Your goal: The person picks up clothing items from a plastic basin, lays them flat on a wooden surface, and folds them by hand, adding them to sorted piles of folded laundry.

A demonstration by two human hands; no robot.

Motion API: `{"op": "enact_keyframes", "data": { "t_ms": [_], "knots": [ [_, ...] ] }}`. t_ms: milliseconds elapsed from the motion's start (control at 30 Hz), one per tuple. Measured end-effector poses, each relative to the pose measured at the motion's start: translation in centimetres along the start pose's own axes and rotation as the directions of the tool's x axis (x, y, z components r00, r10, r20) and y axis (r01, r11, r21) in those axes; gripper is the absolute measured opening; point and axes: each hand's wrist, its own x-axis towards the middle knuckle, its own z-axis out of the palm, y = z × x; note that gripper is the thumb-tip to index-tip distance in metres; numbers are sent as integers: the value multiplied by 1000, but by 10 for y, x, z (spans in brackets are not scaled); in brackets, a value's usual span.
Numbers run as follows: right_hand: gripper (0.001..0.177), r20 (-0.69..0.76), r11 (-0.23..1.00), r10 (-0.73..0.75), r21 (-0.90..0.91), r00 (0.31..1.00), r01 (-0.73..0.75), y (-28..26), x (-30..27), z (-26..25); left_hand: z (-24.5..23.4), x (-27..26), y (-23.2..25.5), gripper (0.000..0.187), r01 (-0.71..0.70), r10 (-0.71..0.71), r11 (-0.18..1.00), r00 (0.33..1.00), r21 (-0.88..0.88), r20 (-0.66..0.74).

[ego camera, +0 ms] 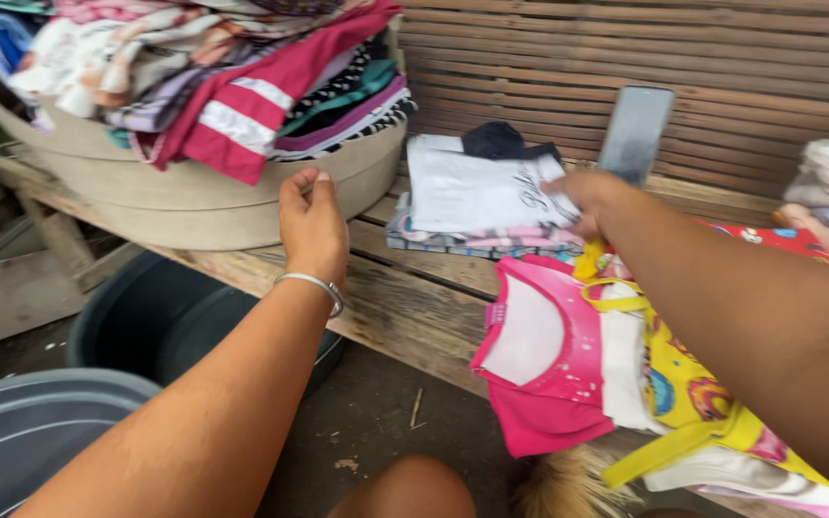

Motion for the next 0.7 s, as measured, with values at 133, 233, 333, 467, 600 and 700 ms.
{"op": "enact_keyframes", "data": {
  "t_ms": [133,233,333,467,600,700],
  "knots": [
    [31,-323,940,-310,-247,894,237,18,-27,9,-44,-20,25,31,14,-14,1000,1000,-12,9],
    [56,-409,729,-552,-659,726,183,24,-65,31,-70,-32,45,37,123,-118,989,992,88,-54],
    [68,-231,253,-778,-966,585,-44,24,-109,58,-94,-42,56,39,162,-152,983,983,92,-105],
    [51,297,-243,-950,-900,101,361,50,-146,143,-134,-56,63,39,102,-77,986,981,133,-180],
    [44,482,-297,-875,-596,36,746,101,-195,261,-177,-75,73,36,179,-88,941,949,288,-303],
    [40,571,-259,-818,-482,75,837,150,-237,327,-224,-91,75,35,181,-40,905,937,384,-348]
  ]
}}
